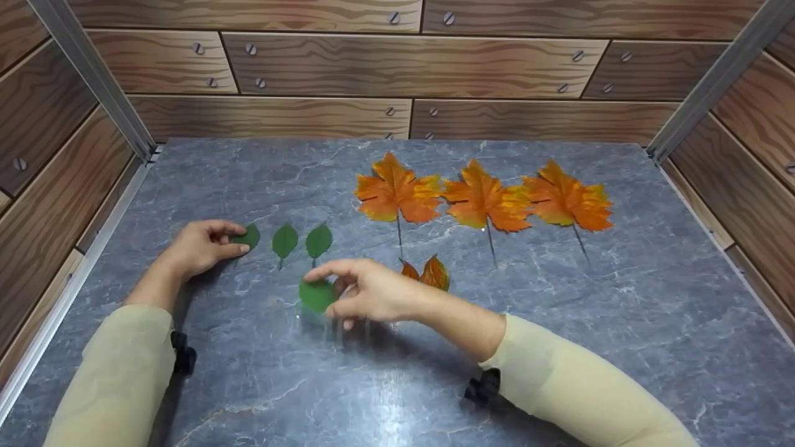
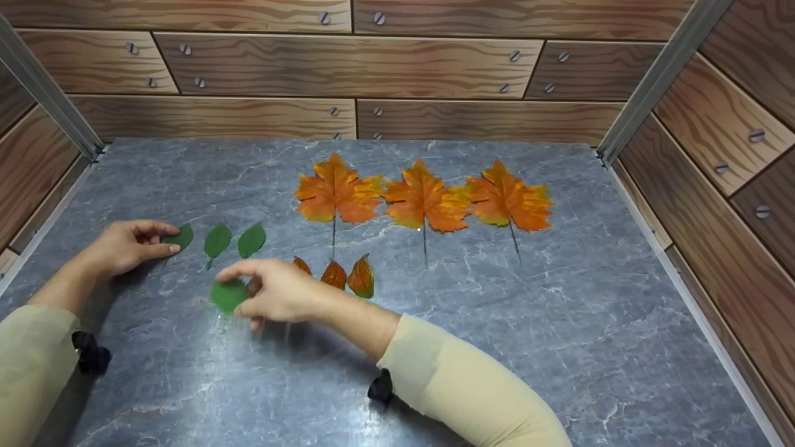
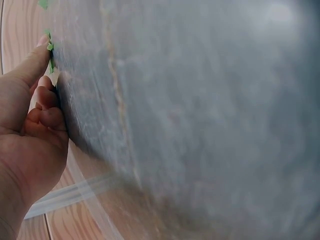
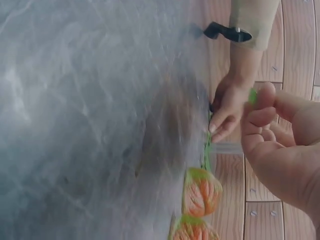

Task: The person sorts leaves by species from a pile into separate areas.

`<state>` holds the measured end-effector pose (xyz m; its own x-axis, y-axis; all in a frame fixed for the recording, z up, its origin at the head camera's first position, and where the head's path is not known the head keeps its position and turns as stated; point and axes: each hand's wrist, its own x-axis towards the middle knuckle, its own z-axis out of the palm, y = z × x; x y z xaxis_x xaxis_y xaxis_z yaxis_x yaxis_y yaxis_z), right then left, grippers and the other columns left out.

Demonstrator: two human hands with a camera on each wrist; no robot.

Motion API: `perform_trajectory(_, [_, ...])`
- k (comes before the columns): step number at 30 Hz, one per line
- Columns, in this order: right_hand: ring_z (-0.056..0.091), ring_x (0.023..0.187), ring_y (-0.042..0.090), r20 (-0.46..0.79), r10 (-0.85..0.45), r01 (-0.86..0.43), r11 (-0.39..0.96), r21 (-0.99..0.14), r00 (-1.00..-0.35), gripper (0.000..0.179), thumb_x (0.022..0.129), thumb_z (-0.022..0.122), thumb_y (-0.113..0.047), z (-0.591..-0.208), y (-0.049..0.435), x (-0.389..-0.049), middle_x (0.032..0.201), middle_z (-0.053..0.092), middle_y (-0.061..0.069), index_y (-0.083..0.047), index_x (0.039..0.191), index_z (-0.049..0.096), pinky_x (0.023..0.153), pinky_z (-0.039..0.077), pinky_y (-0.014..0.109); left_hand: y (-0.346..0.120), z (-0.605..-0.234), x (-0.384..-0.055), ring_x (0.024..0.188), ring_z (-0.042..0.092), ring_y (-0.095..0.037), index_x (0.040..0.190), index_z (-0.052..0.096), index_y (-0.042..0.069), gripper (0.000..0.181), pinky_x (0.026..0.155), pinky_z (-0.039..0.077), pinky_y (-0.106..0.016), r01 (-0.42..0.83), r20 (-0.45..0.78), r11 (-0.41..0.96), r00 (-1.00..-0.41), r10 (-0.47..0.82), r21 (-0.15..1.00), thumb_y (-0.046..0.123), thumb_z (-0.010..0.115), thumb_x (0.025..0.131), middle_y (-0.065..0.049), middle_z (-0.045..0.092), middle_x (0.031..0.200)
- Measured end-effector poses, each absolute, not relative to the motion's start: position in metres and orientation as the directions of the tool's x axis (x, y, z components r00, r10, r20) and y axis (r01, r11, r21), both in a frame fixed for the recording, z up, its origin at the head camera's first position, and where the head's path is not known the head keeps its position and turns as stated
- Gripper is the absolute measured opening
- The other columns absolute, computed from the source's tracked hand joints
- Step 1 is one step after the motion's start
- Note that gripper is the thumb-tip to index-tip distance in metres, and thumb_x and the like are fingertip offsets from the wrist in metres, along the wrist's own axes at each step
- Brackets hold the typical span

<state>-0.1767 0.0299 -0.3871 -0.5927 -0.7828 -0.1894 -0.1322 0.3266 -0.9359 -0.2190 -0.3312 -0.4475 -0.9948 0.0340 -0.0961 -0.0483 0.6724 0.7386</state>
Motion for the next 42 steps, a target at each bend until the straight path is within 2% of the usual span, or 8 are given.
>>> perform_trajectory(4, [0.068,0.068,0.019,-0.14,-0.736,-0.159,0.321,-0.934,-0.662,0.05,0.095,0.076,0.002,-0.382,0.035,-0.191,0.112,0.065,0.012,-0.02,0.139,0.069,0.067,0.061,0.043,-0.332,-0.448,-0.219,0.081,0.05,-0.019,0.133,0.07,-0.002,0.043,0.07,0.041,-0.029,-0.052,-0.1,0.675,-0.994,0.033,0.736,0.023,0.08,0.098,-0.003,0.057,0.089])
perform_trajectory(7, [0.067,0.069,0.018,-0.09,-0.7,-0.192,0.315,-0.93,-0.709,0.044,0.095,0.077,-0.002,-0.378,0.039,-0.205,0.112,0.067,0.01,-0.017,0.135,0.071,0.065,0.06,0.038,-0.333,-0.449,-0.22,0.082,0.05,-0.02,0.132,0.071,-0.001,0.043,0.07,0.041,-0.029,-0.056,-0.103,0.675,-0.994,0.029,0.736,0.023,0.079,0.098,-0.003,0.057,0.09])
perform_trajectory(13, [0.064,0.083,0.015,0.027,-0.634,-0.295,0.321,-0.9,-0.773,0.029,0.095,0.08,-0.009,-0.374,0.046,-0.237,0.103,0.073,0.005,-0.007,0.124,0.077,0.073,0.054,0.026,-0.332,-0.45,-0.222,0.083,0.05,-0.02,0.132,0.071,-0.001,0.042,0.071,0.041,-0.028,-0.049,-0.091,0.675,-0.995,0.028,0.736,0.022,0.08,0.098,-0.003,0.058,0.091])
perform_trajectory(19, [0.069,0.094,0.018,-0.012,-0.565,-0.242,0.372,-0.896,-0.825,0.025,0.102,0.075,-0.017,-0.375,0.049,-0.259,0.107,0.076,0.003,-0.009,0.125,0.079,0.086,0.057,0.042,-0.332,-0.45,-0.223,0.082,0.051,-0.019,0.131,0.071,-0.002,0.042,0.07,0.042,-0.028,-0.035,-0.081,0.675,-0.996,0.038,0.737,0.022,0.081,0.097,-0.004,0.058,0.091])
perform_trajectory(23, [0.071,0.101,0.021,-0.035,-0.544,-0.218,0.393,-0.893,-0.838,0.025,0.104,0.072,-0.018,-0.381,0.045,-0.27,0.117,0.076,0.004,-0.009,0.126,0.079,0.094,0.057,0.047,-0.333,-0.45,-0.222,0.083,0.051,-0.019,0.131,0.072,-0.001,0.042,0.07,0.042,-0.028,-0.047,-0.093,0.676,-0.995,0.032,0.735,0.022,0.08,0.098,-0.003,0.058,0.091])
perform_trajectory(30, [0.068,0.112,0.02,-0.064,-0.523,-0.222,0.465,-0.857,-0.85,0.026,0.101,0.076,-0.016,-0.392,0.035,-0.278,0.126,0.074,0.007,-0.009,0.126,0.079,0.092,0.055,0.033,-0.333,-0.449,-0.22,0.08,0.051,-0.018,0.13,0.072,-0.003,0.042,0.069,0.042,-0.027,-0.045,-0.084,0.663,-0.996,0.026,0.748,0.02,0.081,0.097,-0.002,0.058,0.087])
perform_trajectory(36, [0.066,0.108,0.021,-0.093,-0.529,-0.25,0.539,-0.804,-0.843,0.028,0.098,0.079,-0.014,-0.399,0.029,-0.279,0.123,0.075,0.008,-0.009,0.126,0.079,0.085,0.053,0.031,-0.331,-0.449,-0.219,0.079,0.051,-0.017,0.13,0.072,-0.003,0.042,0.068,0.042,-0.026,-0.046,-0.08,0.66,-0.997,0.021,0.75,0.02,0.082,0.096,-0.002,0.058,0.087])
perform_trajectory(42, [0.067,0.113,0.021,-0.155,-0.535,-0.231,0.585,-0.778,-0.831,0.027,0.098,0.079,-0.014,-0.402,0.029,-0.279,0.125,0.076,0.004,-0.012,0.125,0.08,0.091,0.053,0.033,-0.331,-0.449,-0.22,0.079,0.051,-0.017,0.13,0.072,-0.002,0.042,0.068,0.042,-0.026,-0.047,-0.081,0.666,-0.997,0.019,0.745,0.02,0.082,0.096,-0.002,0.058,0.087])
